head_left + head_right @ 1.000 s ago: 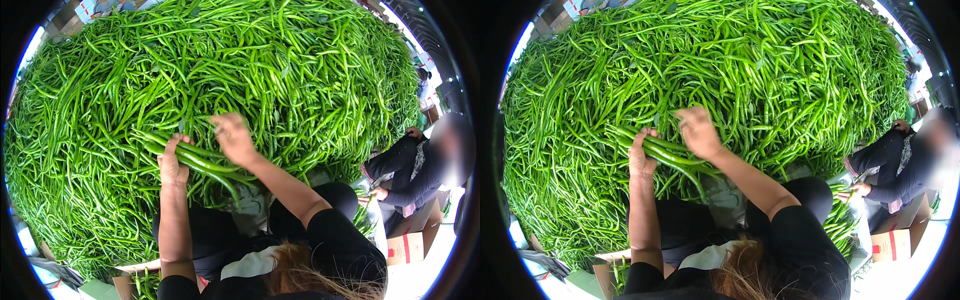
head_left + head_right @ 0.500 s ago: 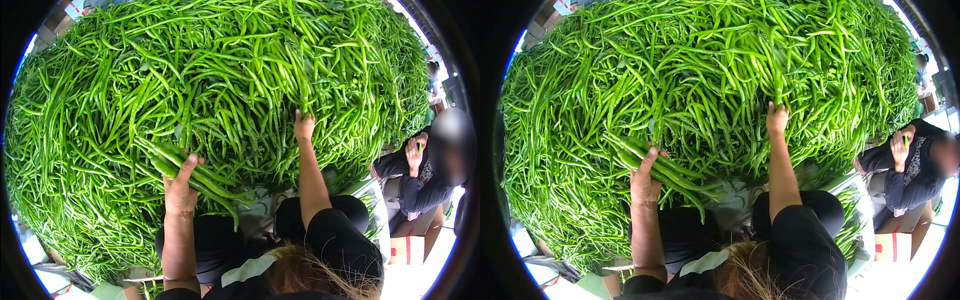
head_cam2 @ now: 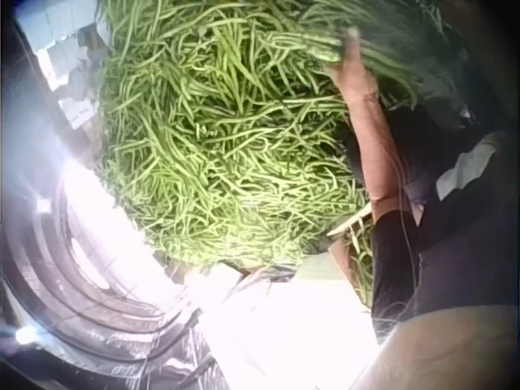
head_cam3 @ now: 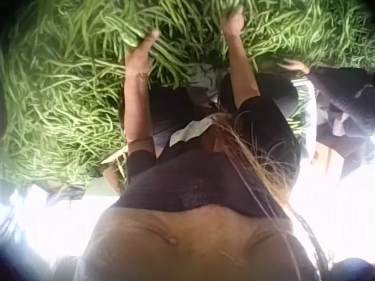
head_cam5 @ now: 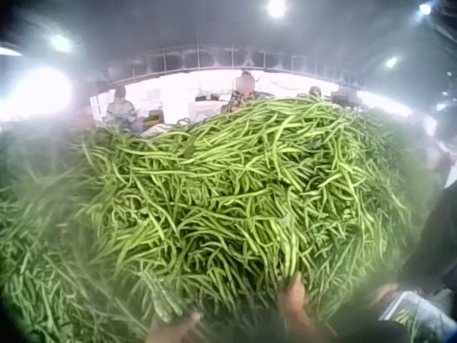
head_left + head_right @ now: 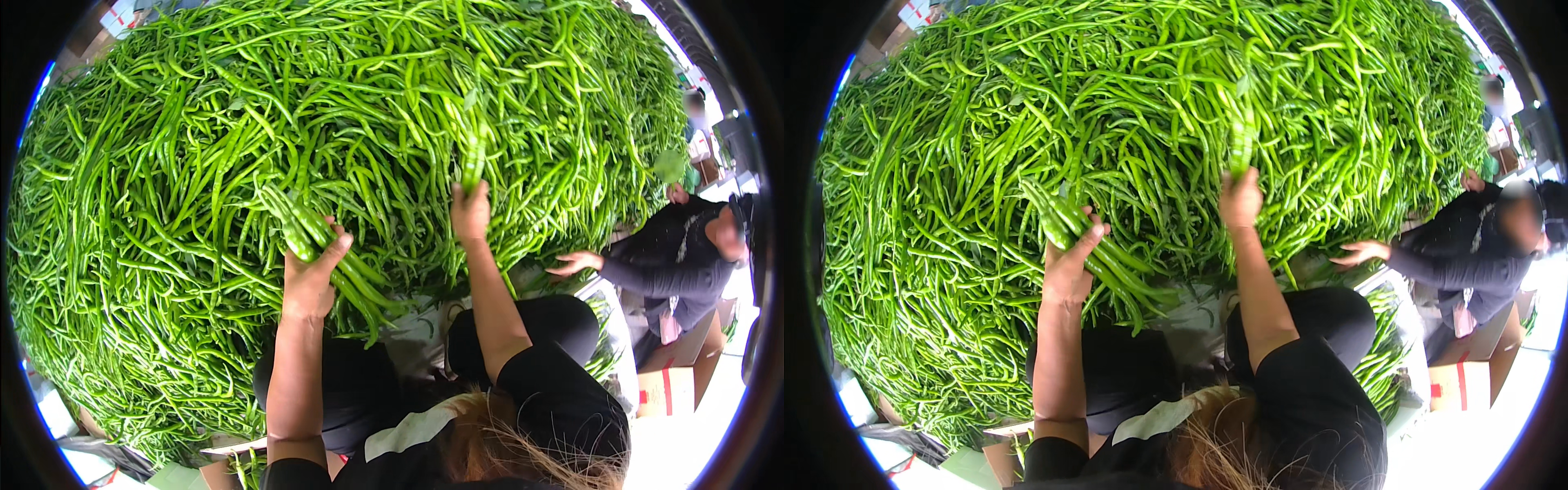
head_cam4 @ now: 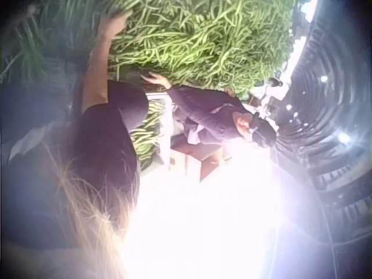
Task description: The person sits among a large pile of green chilies and repeatedly picks handfuls, visually inspects them, and places them into a white styrofoam box. The process continues throughout the clip with the same repetitive sorting motion.
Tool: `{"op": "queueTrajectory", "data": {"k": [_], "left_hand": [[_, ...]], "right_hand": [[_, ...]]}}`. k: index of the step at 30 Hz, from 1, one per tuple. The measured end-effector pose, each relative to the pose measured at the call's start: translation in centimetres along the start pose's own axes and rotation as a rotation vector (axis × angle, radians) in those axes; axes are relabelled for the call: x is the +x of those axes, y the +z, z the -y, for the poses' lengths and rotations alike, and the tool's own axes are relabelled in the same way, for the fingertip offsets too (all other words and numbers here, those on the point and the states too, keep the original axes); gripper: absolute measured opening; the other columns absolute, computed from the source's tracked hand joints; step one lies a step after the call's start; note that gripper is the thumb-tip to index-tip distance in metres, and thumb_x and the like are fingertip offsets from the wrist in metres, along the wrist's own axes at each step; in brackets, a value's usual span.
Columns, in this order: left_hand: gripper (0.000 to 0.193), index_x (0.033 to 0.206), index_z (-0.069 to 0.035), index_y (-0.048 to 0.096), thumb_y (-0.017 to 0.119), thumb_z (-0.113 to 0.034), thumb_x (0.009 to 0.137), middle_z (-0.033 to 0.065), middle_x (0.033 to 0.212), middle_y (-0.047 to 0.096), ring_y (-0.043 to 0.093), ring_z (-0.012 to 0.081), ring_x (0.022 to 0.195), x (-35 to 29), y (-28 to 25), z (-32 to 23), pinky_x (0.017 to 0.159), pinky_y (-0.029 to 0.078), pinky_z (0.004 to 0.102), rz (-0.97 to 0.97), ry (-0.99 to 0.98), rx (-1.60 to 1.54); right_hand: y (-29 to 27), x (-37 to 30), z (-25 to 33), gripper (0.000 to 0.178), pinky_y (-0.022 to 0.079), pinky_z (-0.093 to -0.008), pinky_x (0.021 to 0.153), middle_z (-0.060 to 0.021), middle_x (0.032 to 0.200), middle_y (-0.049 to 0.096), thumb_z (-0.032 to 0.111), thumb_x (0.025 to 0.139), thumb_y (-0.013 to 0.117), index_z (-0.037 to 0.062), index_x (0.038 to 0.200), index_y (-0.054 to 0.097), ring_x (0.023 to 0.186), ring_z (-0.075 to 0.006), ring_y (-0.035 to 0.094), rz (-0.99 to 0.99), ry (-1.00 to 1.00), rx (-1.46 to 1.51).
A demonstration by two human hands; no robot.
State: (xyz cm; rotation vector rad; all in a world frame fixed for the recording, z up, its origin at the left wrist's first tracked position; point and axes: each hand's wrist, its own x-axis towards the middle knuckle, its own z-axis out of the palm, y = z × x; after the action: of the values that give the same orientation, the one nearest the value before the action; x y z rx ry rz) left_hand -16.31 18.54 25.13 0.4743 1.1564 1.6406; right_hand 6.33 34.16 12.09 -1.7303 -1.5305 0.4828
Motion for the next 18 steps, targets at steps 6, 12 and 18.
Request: {"op": "queueTrajectory", "data": {"k": [6, 12, 18], "left_hand": [[0.036, 0.104, -0.004, 0.055, 0.074, -0.003, 0.073, 0.0079, 0.096, 0.061, 0.059, 0.0188, 0.088, 1.1, 0.1, 0.0, 0.08, 0.049, 0.0329, -0.023, -0.011, -0.069], [0.027, 0.099, -0.004, 0.058, 0.064, -0.024, 0.081, 0.0092, 0.094, 0.062, 0.059, 0.0236, 0.081, 0.8, -1.0, -0.6, 0.072, 0.052, 0.0385, 0.308, -0.191, -0.289], [0.024, 0.094, -0.004, 0.058, 0.064, -0.022, 0.079, 0.0081, 0.086, 0.062, 0.059, 0.0222, 0.079, -1.2, -0.3, -1.6, 0.073, 0.05, 0.0364, 0.304, -0.092, -0.397]], "right_hand": [[-2.5, -6.9, 14.1, 0.023, 0.049, -0.042, 0.065, -0.0197, 0.082, 0.059, 0.023, 0.088, 0.056, 0.0041, 0.096, 0.048, 0.075, -0.0385, 0.059, 0.649, -0.624, 0.24], [-6.8, -8.2, 17.2, 0.052, 0.049, -0.0269, 0.056, -0.0045, 0.07, 0.058, 0.051, 0.095, 0.035, 0.0039, 0.103, 0.055, 0.056, -0.0108, 0.057, 1.26, -0.262, 0.346], [-12.3, -9.2, 19.8, 0.076, 0.05, -0.0353, 0.081, -0.0189, 0.111, 0.054, 0.059, 0.085, 0.048, -0.005, 0.124, 0.042, 0.096, -0.0256, 0.058, 1.244, -0.332, 0.35]]}}
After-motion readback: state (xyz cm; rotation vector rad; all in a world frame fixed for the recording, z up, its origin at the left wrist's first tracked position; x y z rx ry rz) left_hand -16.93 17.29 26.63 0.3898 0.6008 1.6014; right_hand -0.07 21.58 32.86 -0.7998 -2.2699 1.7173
